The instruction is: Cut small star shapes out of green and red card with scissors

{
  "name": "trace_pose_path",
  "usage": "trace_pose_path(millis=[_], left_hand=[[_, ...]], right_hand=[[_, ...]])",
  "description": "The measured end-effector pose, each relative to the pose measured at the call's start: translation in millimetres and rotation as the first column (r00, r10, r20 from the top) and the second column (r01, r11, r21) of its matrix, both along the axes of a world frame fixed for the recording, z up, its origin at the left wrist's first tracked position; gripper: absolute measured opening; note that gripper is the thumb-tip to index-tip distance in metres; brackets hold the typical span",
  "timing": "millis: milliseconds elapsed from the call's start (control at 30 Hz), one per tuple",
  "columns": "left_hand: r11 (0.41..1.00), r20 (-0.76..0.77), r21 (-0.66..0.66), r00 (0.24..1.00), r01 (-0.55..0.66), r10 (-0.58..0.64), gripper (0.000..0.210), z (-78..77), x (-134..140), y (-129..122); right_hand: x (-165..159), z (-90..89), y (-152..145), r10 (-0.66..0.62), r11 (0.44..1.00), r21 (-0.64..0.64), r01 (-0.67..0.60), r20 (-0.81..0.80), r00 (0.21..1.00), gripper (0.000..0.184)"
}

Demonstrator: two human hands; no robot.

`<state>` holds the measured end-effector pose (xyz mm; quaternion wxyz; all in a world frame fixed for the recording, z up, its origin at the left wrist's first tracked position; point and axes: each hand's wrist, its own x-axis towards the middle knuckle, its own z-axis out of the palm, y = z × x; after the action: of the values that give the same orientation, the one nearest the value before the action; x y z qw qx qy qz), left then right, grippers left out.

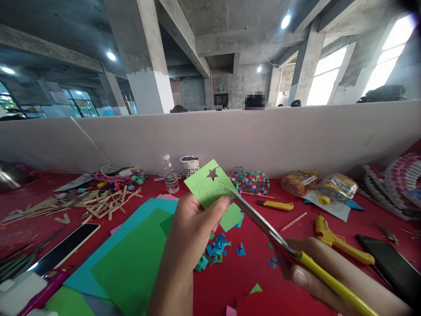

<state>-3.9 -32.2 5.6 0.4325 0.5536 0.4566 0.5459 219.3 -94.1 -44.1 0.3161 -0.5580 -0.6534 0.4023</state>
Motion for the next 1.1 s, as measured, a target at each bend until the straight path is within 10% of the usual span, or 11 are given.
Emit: trace_pose_path(millis=[400, 667, 1100], left_hand=[[0.999, -0.050, 0.009, 0.998, 0.048, -0.047, 0.042, -1.4, -2.2, 4.8], [0.997, 0.012, 0.017, 0.997, 0.074, -0.075, 0.031, 0.0, -0.6, 6.3], [0.989, 0.099, -0.004, 0.984, 0.150, -0.149, 0.026, 0.7, -0.2, 3.8]], right_hand=[[10.1, 4.0, 2.3, 0.213, 0.977, 0.023, -0.213, 0.026, 0.977, 0.019], [-5.5, 21.5, 14.3, 0.240, 0.971, 0.018, -0.240, 0.010, 0.971, 0.060], [-7.1, 18.4, 15.6, 0.246, 0.968, 0.048, -0.246, -0.004, 0.969, 0.072]])
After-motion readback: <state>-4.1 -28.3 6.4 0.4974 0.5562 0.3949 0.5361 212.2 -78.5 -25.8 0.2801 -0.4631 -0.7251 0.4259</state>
